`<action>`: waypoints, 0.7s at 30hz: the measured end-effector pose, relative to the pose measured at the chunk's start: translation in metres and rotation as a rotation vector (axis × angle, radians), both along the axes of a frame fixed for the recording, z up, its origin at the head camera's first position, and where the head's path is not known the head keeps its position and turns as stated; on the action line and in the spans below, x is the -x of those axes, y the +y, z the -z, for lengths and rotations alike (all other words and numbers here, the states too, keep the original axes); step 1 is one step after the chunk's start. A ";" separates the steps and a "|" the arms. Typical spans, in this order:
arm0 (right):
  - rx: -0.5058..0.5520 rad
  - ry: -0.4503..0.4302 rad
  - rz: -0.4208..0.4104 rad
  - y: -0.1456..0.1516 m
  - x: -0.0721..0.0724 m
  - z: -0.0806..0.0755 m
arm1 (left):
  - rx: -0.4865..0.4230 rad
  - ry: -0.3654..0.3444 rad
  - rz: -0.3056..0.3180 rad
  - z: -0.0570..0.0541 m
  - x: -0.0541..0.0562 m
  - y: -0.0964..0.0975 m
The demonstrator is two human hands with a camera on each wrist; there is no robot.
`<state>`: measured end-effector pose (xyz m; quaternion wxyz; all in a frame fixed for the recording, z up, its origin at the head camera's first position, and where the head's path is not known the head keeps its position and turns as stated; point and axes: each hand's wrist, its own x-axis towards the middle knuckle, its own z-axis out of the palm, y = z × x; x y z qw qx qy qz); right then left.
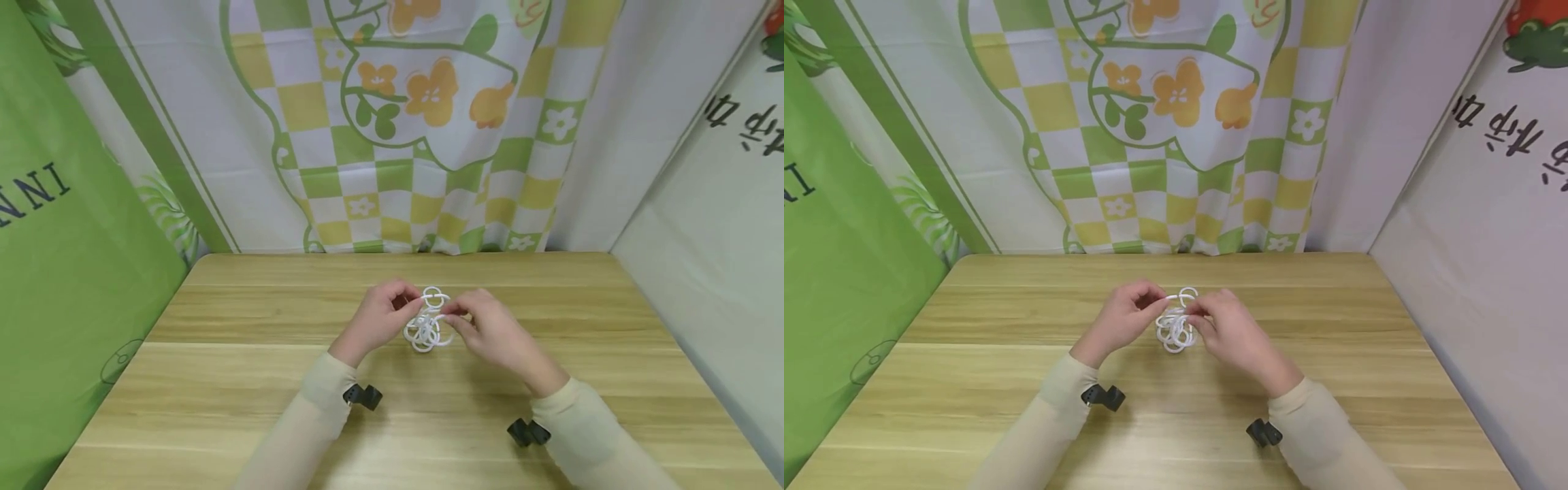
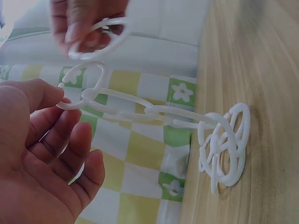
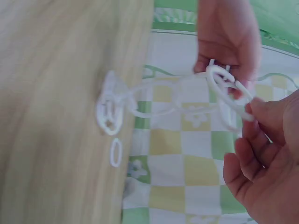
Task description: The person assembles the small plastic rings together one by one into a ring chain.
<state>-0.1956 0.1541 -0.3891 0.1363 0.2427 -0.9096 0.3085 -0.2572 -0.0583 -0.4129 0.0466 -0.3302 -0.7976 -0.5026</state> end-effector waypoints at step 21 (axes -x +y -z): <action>0.035 0.248 0.149 0.000 0.003 -0.001 | 0.116 0.076 0.105 -0.004 -0.007 0.009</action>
